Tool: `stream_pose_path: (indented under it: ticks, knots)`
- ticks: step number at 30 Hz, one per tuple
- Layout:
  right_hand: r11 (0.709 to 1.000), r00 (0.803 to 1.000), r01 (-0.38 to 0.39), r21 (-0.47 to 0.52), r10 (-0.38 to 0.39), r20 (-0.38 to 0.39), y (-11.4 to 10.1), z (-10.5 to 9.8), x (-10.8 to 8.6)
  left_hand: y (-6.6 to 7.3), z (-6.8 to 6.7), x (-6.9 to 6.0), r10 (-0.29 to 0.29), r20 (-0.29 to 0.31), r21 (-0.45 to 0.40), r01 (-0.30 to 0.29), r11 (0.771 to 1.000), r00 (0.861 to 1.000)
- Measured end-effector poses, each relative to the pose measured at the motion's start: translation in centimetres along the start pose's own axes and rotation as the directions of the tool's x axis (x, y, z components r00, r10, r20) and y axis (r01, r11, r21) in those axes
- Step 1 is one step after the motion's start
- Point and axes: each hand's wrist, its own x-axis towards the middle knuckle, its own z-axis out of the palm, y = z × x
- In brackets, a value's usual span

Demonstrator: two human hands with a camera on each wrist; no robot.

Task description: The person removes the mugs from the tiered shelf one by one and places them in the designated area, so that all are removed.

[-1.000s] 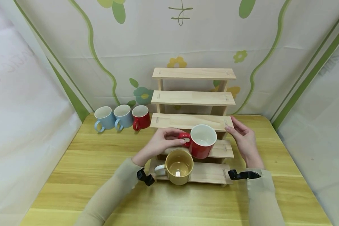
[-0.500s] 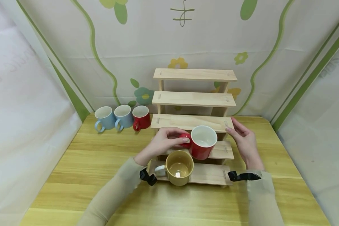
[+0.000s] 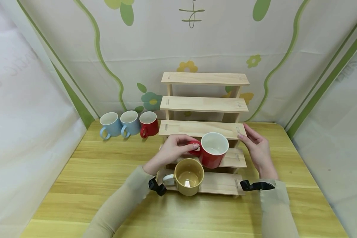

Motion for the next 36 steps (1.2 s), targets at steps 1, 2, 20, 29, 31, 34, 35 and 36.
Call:
stream_pose_path:
  ticks: [1,2,20,29,31,34,35,36]
  knots:
    - [1.0,1.0,0.0,0.001,0.0,0.0,0.0,0.0,0.0,0.0,0.0,0.0,0.001,-0.001,0.003,-0.001,1.0,1.0]
    - [1.0,1.0,0.001,0.002,-0.001,0.001,0.0,0.0,0.0,-0.1,0.0,0.0,0.001,-0.002,0.006,-0.001,1.0,1.0]
    - [1.0,1.0,-0.008,0.004,0.008,-0.001,-0.1,0.1,-0.1,-0.1,0.2,-0.4,0.026,-0.009,-0.012,-0.027,1.0,1.0]
    - [1.0,1.0,-0.016,0.007,0.016,-0.003,-0.1,0.1,-0.1,0.0,0.4,-0.7,0.066,-0.006,0.013,-0.066,0.998,0.998]
    - [1.0,1.0,-0.014,0.011,0.014,0.001,-0.1,0.1,-0.1,0.1,0.5,-0.7,0.069,-0.009,0.008,-0.069,0.998,0.998]
    - [1.0,1.0,-0.01,0.013,0.01,0.006,-0.1,0.0,-0.1,0.3,0.5,-0.9,0.076,-0.017,-0.002,-0.076,0.997,0.997]
    - [1.0,1.0,-0.011,0.013,0.01,0.007,-0.1,0.0,-0.1,0.4,0.5,-0.9,0.079,-0.023,-0.007,-0.079,0.997,0.997]
    - [1.0,1.0,-0.01,0.01,0.01,0.008,-0.1,0.0,-0.1,0.6,0.5,-1.0,0.08,-0.028,-0.01,-0.08,0.997,0.996]
